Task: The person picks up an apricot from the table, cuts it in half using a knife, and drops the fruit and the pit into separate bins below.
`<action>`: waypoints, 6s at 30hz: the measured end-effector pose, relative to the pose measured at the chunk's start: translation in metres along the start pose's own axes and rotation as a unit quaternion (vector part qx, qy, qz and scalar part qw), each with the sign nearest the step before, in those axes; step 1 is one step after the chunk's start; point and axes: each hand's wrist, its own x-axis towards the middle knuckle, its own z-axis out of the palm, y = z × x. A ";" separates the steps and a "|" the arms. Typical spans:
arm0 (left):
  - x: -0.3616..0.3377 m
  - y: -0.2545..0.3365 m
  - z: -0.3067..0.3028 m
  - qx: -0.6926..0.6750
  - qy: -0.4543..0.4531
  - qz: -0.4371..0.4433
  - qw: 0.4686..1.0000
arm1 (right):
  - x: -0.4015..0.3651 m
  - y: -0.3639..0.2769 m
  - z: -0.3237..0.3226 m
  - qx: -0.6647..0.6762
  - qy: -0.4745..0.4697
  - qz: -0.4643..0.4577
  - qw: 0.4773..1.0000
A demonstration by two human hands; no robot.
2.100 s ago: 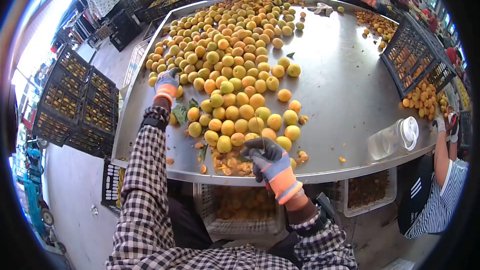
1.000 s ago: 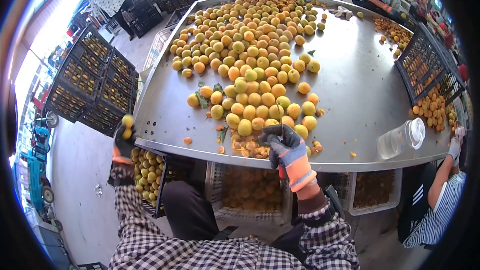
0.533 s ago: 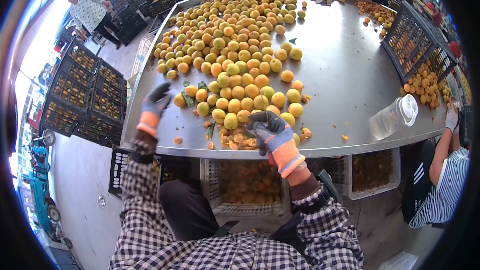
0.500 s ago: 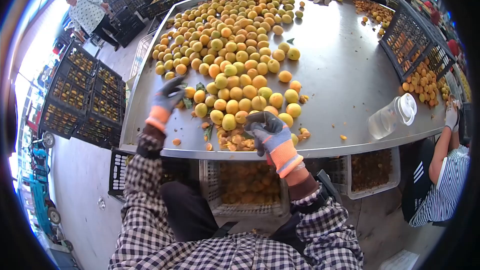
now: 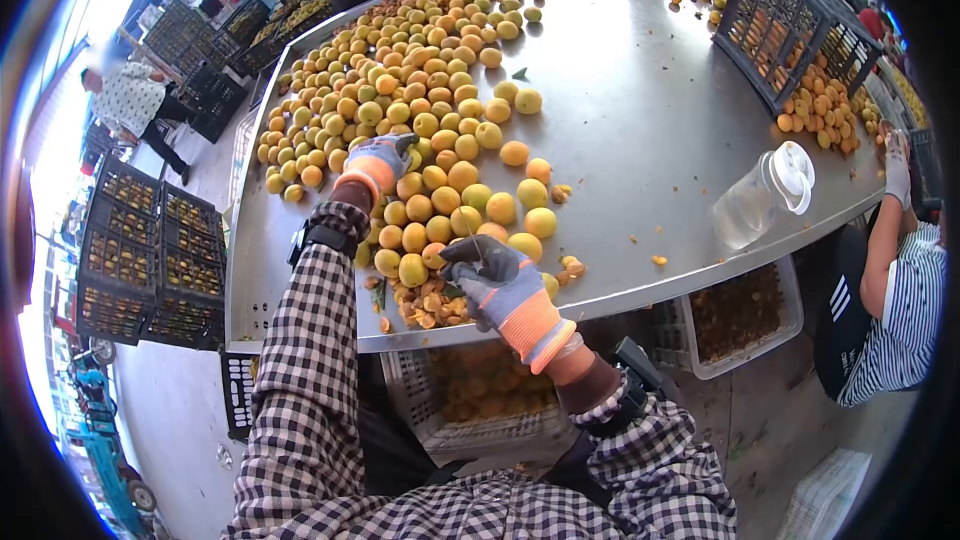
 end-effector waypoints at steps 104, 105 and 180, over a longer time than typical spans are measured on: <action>-0.166 -0.047 0.042 -0.026 -0.014 -0.145 0.989 | -0.035 0.003 0.007 -0.005 -0.004 -0.051 0.999; -0.164 -0.051 0.047 -0.018 -0.020 -0.167 0.986 | -0.035 0.002 0.006 -0.006 -0.001 -0.049 0.999; -0.150 -0.078 0.088 -0.403 0.194 -0.002 0.894 | -0.028 0.001 -0.011 0.013 0.011 -0.059 0.998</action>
